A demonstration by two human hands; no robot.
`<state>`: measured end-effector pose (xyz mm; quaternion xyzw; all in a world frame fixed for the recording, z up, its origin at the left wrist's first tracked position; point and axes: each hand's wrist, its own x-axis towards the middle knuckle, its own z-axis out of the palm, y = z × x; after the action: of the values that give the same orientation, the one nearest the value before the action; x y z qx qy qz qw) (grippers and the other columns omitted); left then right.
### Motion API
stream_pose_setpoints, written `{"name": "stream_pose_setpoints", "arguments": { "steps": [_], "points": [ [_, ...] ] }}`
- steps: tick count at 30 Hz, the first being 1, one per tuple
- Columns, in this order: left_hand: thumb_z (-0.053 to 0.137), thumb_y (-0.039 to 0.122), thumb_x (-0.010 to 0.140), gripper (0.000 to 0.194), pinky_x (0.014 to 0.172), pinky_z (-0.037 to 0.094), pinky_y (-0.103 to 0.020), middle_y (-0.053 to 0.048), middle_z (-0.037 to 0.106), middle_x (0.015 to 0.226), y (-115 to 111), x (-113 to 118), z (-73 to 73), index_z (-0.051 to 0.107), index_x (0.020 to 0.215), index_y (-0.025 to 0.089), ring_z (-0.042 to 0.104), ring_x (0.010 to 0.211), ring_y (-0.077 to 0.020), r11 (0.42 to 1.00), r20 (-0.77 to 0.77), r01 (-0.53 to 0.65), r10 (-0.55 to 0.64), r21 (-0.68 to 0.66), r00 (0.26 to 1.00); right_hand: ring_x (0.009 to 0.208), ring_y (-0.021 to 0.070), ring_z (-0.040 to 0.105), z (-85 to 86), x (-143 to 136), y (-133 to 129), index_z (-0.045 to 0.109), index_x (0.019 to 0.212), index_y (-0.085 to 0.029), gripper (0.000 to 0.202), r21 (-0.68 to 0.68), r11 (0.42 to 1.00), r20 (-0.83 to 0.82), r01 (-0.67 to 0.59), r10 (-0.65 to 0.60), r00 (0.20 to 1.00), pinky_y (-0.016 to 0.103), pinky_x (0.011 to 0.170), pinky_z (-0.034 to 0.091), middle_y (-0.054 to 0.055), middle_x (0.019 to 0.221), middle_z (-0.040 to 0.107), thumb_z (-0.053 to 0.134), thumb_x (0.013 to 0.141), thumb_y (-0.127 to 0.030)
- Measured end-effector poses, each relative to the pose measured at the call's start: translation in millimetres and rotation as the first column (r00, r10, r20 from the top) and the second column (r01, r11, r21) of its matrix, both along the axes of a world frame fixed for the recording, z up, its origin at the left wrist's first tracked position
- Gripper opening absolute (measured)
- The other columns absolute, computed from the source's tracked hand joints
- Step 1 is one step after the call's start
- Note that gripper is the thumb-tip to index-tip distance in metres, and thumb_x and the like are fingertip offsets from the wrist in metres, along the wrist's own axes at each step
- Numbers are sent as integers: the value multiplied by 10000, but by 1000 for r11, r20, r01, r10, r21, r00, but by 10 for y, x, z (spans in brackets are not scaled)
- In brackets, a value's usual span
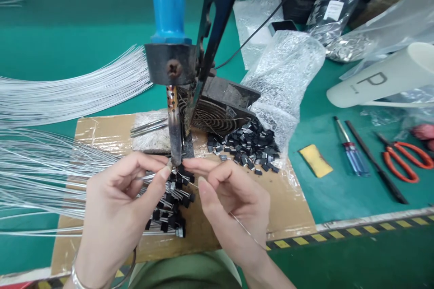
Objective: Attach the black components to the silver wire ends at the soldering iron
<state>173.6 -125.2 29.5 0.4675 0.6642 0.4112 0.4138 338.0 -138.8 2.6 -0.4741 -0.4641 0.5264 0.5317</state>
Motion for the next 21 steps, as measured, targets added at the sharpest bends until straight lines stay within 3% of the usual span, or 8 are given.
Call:
{"name": "stream_pose_setpoints", "arguments": {
  "steps": [9, 21],
  "points": [
    [806, 194, 826, 111, 613, 519, -78, 57, 796, 815, 2, 0, -8, 795, 765, 286, 684, 655, -55, 1000, 14, 3, -3, 25, 1000, 1141, 172, 802, -13, 6, 0, 617, 838, -257, 242, 11, 1000, -14, -7, 7, 1000, 296, 1024, 601, -4, 1223, 844, 694, 975, -73],
    [829, 207, 806, 68, 643, 532, -95, 32, 807, 870, -4, 9, -45, 800, 778, 261, 725, 721, -76, 999, -3, -10, 10, 44, 1000, 1101, 172, 811, -29, -8, 7, 614, 834, -254, 236, 19, 1000, 1, 19, -20, 1000, 287, 988, 608, 11, 1185, 853, 688, 988, -91]
  ]
}}
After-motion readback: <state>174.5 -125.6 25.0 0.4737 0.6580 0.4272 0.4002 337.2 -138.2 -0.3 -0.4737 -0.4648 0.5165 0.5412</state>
